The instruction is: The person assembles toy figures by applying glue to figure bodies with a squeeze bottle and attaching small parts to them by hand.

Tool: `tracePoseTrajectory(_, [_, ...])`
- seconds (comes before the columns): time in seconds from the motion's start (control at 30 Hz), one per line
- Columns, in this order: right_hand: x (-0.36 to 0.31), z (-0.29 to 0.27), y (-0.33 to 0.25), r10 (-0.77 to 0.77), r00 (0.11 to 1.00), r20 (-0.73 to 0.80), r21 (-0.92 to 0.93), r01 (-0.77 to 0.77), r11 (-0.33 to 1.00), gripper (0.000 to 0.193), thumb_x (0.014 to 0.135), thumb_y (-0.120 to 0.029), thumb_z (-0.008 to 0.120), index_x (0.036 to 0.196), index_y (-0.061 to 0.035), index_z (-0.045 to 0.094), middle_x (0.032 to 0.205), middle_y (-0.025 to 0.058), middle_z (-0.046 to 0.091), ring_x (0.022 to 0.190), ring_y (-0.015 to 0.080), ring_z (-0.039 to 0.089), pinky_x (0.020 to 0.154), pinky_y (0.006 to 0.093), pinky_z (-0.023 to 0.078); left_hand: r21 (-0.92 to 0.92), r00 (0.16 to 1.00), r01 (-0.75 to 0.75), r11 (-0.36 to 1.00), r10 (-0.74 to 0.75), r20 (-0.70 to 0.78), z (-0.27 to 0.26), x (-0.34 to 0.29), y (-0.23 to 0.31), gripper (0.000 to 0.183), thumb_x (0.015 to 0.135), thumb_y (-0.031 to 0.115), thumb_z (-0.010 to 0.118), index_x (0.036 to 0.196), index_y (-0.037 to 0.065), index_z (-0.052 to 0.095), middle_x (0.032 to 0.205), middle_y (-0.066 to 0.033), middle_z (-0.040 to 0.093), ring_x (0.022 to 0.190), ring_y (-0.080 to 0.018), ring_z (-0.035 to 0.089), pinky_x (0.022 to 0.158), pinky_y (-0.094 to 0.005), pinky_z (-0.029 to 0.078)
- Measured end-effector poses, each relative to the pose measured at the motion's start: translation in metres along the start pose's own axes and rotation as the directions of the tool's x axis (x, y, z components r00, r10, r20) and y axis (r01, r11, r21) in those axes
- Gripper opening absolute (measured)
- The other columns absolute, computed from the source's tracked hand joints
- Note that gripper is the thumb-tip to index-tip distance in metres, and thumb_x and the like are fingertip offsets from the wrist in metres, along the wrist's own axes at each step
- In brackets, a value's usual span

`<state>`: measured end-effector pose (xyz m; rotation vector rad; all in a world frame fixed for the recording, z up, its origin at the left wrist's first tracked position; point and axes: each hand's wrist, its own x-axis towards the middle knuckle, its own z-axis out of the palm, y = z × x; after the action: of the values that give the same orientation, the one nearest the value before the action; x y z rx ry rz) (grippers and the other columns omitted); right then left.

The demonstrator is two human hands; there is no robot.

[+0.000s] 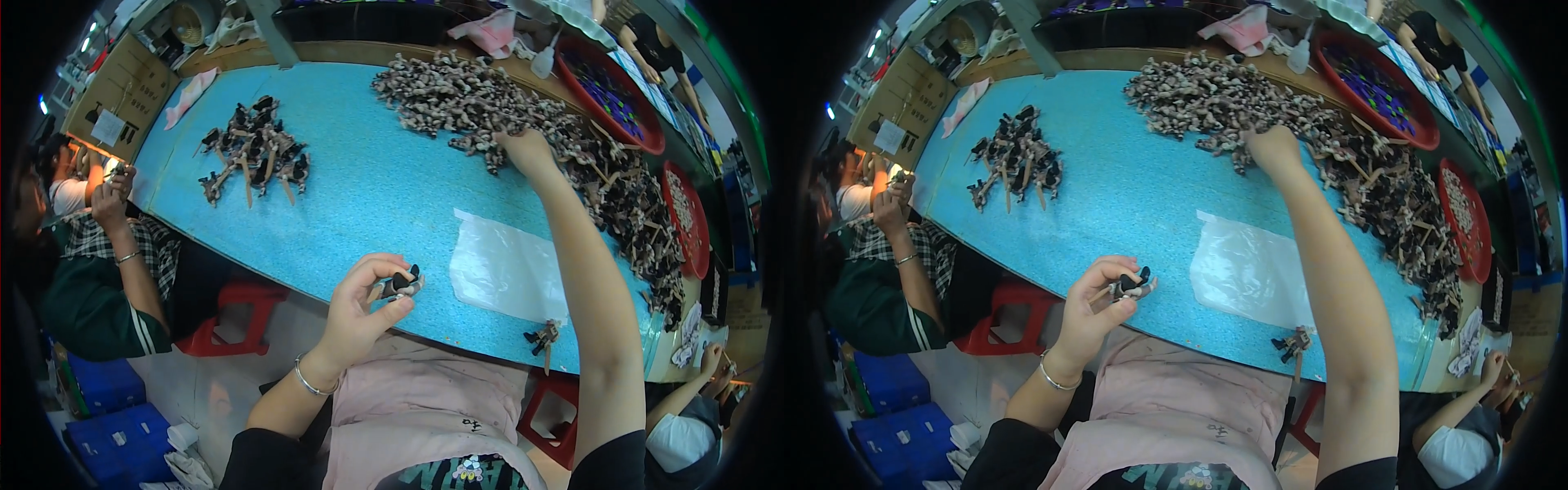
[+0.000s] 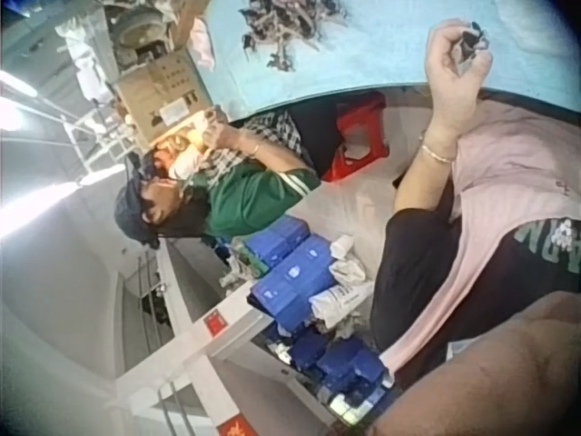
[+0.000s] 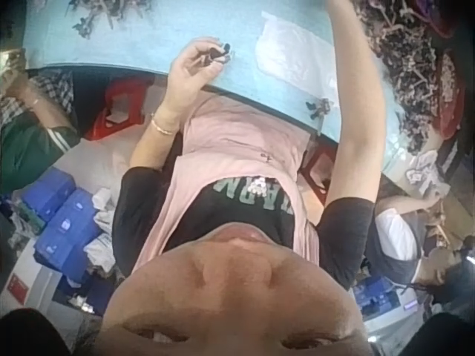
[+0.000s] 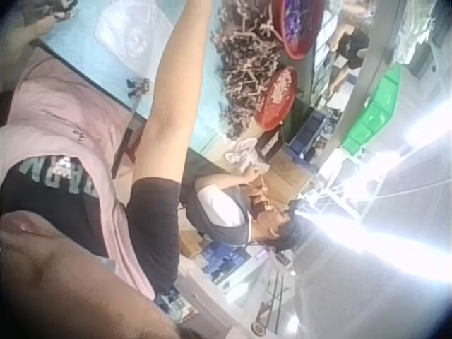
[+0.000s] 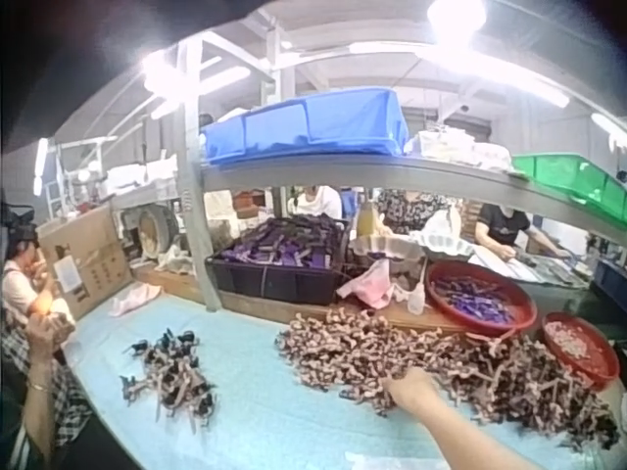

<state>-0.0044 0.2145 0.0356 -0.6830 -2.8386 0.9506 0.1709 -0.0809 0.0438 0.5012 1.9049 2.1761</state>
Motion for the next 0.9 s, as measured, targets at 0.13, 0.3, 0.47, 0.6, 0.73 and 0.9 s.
tracePoseTrajectory(0.13, [0.008,-0.008,0.034,-0.108,0.994,0.019,0.043,0.107,0.993,0.038,0.084,-0.035,0.06,0.092,0.0016,0.065,0.086,0.0215,0.067,0.077,0.035,0.066,0.071,0.0402,0.052,-0.004,0.998,0.037,0.999,-0.037,-0.053,-0.007,0.002,0.001,0.025,0.08,0.006,0.069,0.102,0.0,0.058,0.115,-0.0096,0.05,0.106,-0.0177,0.052,0.094,-0.0319,0.042])
tracePoseTrajectory(0.3, [-0.051,-0.045,0.034,-0.136,0.98,0.147,0.389,0.068,0.919,0.016,0.093,-0.018,0.051,0.093,-0.0021,0.056,0.073,0.0062,0.061,0.061,0.0119,0.058,0.054,0.0259,0.047,0.315,0.954,-0.075,0.946,0.16,-0.253,-0.05,0.031,-0.002,0.018,0.08,0.006,0.068,0.096,0.002,0.06,0.1,-0.0043,0.057,0.094,-0.0138,0.052,0.082,-0.0269,0.043])
tracePoseTrajectory(0.47, [-0.102,-0.057,0.062,-0.226,0.96,0.168,0.591,0.085,0.802,0.017,0.092,-0.011,0.055,0.107,-0.0026,0.056,0.073,0.0045,0.06,0.062,0.0085,0.054,0.056,0.0227,0.043,0.666,0.824,-0.154,0.73,0.467,-0.32,-0.117,0.113,0.017,0.021,0.08,0.01,0.07,0.098,0.003,0.063,0.091,-0.0032,0.059,0.083,-0.0124,0.053,0.074,-0.0264,0.044])
tracePoseTrajectory(0.6, [-0.133,-0.059,0.075,-0.171,0.971,0.169,0.562,0.048,0.826,0.018,0.089,-0.008,0.058,0.106,-0.0013,0.057,0.073,0.0046,0.061,0.062,0.0094,0.053,0.057,0.0247,0.044,0.991,0.686,0.025,0.135,0.718,-0.115,-0.186,0.148,0.029,0.024,0.078,0.006,0.064,0.102,0.001,0.063,0.099,-0.0137,0.061,0.096,-0.0301,0.056,0.088,-0.0377,0.042])
tracePoseTrajectory(0.73, [-0.157,-0.063,0.094,-0.266,0.963,0.04,0.276,0.246,0.929,0.014,0.083,-0.006,0.065,0.095,-0.001,0.061,0.08,0.0074,0.061,0.068,0.0161,0.056,0.062,0.0281,0.044,0.863,0.853,-0.198,0.464,0.516,-0.082,-0.051,0.108,0.024,0.027,0.077,0.001,0.06,0.105,0.002,0.061,0.107,-0.0138,0.06,0.1,-0.0307,0.055,0.09,-0.0383,0.042])
tracePoseTrajectory(0.9, [-0.172,-0.064,0.076,-0.399,0.915,0.062,0.19,0.382,0.904,0.013,0.077,-0.006,0.068,0.089,-0.001,0.064,0.081,0.012,0.059,0.074,0.0266,0.059,0.067,0.0357,0.047,0.527,0.779,-0.571,0.63,0.213,0.59,0.083,0.019,-0.012,0.051,0.073,0.011,0.069,0.12,0.0,0.053,0.122,-0.0183,0.052,0.115,-0.0356,0.049,0.098,-0.045,0.038])
